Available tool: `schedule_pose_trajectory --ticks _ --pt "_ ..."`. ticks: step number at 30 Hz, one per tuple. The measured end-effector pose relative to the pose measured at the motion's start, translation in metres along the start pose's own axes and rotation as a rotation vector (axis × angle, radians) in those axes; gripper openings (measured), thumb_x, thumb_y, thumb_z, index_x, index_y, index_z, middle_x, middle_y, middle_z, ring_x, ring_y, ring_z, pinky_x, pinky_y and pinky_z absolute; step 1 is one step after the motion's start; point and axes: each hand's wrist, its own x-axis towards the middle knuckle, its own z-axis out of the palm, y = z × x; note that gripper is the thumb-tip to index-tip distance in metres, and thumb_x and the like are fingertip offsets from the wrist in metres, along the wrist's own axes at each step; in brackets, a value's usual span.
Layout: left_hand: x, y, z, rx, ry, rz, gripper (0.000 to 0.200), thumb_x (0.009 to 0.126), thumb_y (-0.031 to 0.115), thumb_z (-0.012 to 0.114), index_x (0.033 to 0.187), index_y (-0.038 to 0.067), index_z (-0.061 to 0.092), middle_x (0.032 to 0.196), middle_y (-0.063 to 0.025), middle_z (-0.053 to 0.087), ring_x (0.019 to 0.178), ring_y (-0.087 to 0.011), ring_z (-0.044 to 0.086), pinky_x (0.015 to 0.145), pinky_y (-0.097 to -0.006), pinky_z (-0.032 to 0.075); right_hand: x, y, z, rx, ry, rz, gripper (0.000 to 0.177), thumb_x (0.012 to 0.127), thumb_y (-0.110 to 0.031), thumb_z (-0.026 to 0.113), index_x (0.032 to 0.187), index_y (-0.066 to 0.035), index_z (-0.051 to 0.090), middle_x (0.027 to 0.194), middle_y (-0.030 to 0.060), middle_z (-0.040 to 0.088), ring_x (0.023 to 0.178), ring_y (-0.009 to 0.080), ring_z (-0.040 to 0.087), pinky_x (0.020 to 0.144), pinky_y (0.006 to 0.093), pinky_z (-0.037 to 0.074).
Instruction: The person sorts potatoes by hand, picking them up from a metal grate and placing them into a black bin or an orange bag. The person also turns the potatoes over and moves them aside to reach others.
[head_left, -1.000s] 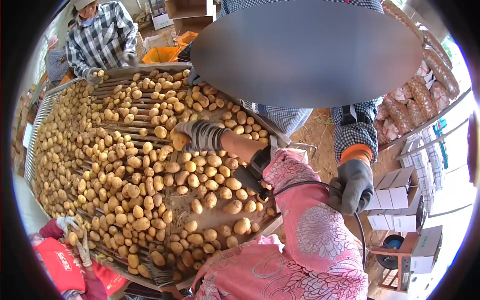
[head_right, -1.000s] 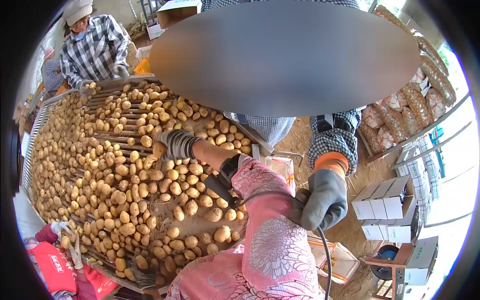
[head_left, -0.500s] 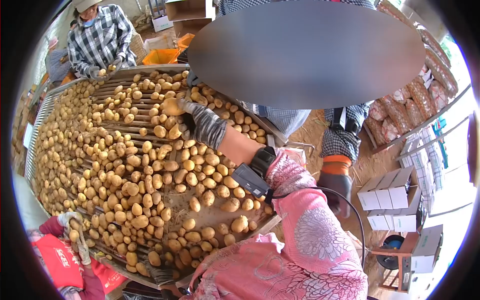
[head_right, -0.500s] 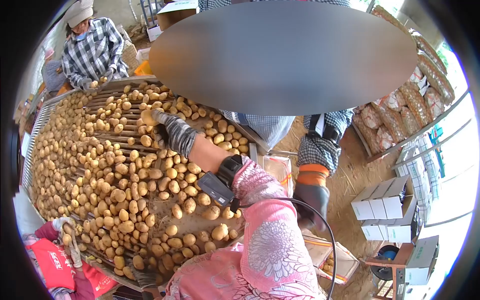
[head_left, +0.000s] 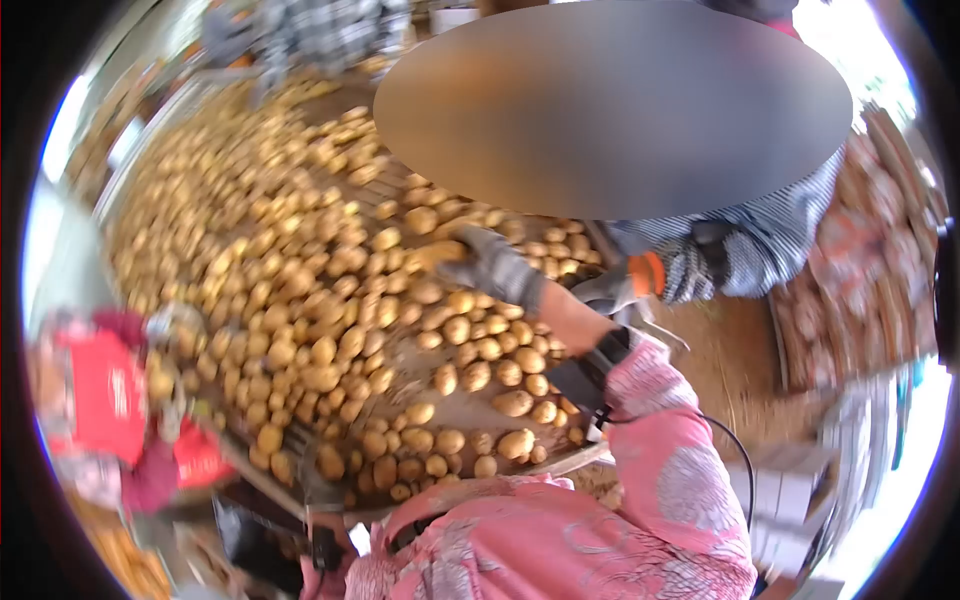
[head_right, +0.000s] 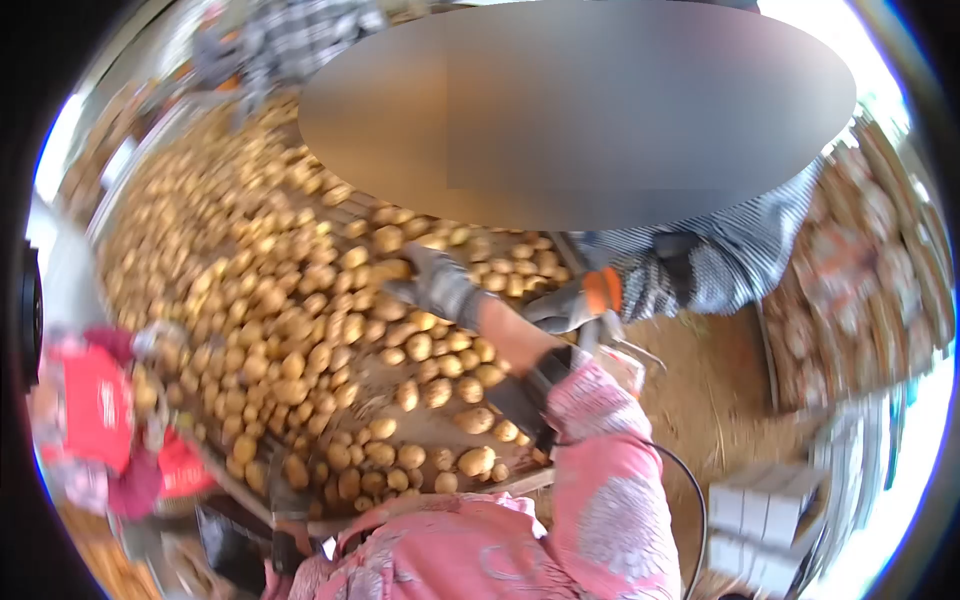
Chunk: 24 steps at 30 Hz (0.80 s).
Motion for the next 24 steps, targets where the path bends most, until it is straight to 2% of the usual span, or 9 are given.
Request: schedule_pose_trajectory --ticks 1,5,9,11,12,15,19,21,24 --pt "0.001 -0.023 0.007 -0.151 0.023 -0.075 0.021 0.087 0.014 0.054 0.106 0.006 0.058 0.104 -0.0037 0.058 0.092 -0.0158 0.054 0.079 -0.0287 0.047 -0.003 0.013 0.012 -0.385 0.005 -0.123 0.063 0.076 -0.031 0.069 0.125 -0.002 0.043 0.102 0.0168 0.062 0.088 0.0236 0.062 0.074 0.0333 0.049" --pt "0.007 -0.093 0.02 -0.445 0.02 -0.186 0.021 0.084 0.012 0.057 0.104 0.005 0.059 0.106 -0.005 0.058 0.094 -0.0169 0.055 0.082 -0.0291 0.047 -0.042 0.048 0.076 -0.882 -0.443 -0.247 0.062 0.075 -0.027 0.065 0.128 -0.007 0.04 0.103 0.0168 0.059 0.086 0.032 0.061 0.072 0.04 0.049" --pt "-0.01 -0.111 0.045 -0.912 0.062 -0.337 0.022 0.08 0.01 0.059 0.1 0.001 0.063 0.099 -0.0068 0.063 0.084 -0.0175 0.057 0.077 -0.0301 0.047 -0.098 0.031 0.086 -0.698 -0.531 -0.298 0.054 0.075 -0.029 0.062 0.122 -0.008 0.045 0.097 0.0169 0.058 0.081 0.0306 0.061 0.067 0.0399 0.049" --pt "-0.018 -0.043 0.008 -0.588 -0.061 -0.355 0.019 0.081 0.016 0.063 0.094 0.002 0.064 0.09 -0.0032 0.064 0.077 -0.0142 0.056 0.071 -0.0291 0.045 -0.099 -0.037 0.062 -0.939 -0.751 0.128 0.062 0.069 -0.028 0.07 0.123 -0.008 0.047 0.101 0.0161 0.058 0.09 0.0333 0.06 0.077 0.0391 0.049" --pt "-0.019 -0.044 0.002 -0.878 -0.076 -0.66 0.021 0.082 0.023 0.064 0.088 0.003 0.066 0.084 -0.0009 0.064 0.072 -0.0115 0.054 0.067 -0.0278 0.044 -0.102 -0.02 0.052 -0.853 -0.686 0.011 0.062 0.068 -0.028 0.071 0.122 -0.008 0.047 0.1 0.015 0.058 0.09 0.0327 0.06 0.077 0.0391 0.049" --pt "-0.037 -0.04 -0.047 -0.815 -0.385 -0.58 0.019 0.081 0.022 0.066 0.085 0.003 0.066 0.081 -0.0002 0.062 0.071 -0.0118 0.054 0.066 -0.0277 0.043 -0.109 -0.032 0.014 -0.822 -0.59 -0.122 0.06 0.066 -0.027 0.074 0.118 -0.007 0.051 0.101 0.013 0.059 0.092 0.0308 0.06 0.08 0.0386 0.048" --pt "-0.018 0.015 -0.11 -0.627 -0.43 -0.388 0.03 0.082 0.029 0.063 0.094 0.001 0.06 0.082 -0.0049 0.062 0.078 -0.0184 0.062 0.069 -0.0288 0.05 -0.114 -0.019 0.012 -0.532 -0.503 -0.211 0.064 0.069 -0.024 0.071 0.125 -0.006 0.046 0.114 0.0185 0.056 0.105 0.0334 0.055 0.088 0.0409 0.045" --pt "0.0 0.008 -0.104 -1.187 -0.399 -0.409 0.03 0.082 0.031 0.062 0.094 0.004 0.058 0.081 -0.0077 0.061 0.074 -0.0234 0.063 0.064 -0.0347 0.054 -0.111 0.014 0.041 -0.361 -0.42 -0.217 0.065 0.069 -0.022 0.071 0.127 -0.005 0.045 0.116 0.0197 0.056 0.107 0.0344 0.054 0.09 0.0412 0.043" --pt "0.014 -0.039 -0.033 -1.733 0.089 -0.684 0.022 0.086 0.03 0.059 0.095 0.01 0.056 0.079 -0.007 0.06 0.071 -0.0213 0.062 0.059 -0.0328 0.055 -0.11 0.021 0.082 -0.281 -0.465 -0.111 0.059 0.07 -0.023 0.071 0.122 -0.005 0.049 0.108 0.0178 0.06 0.101 0.0325 0.057 0.086 0.039 0.045"
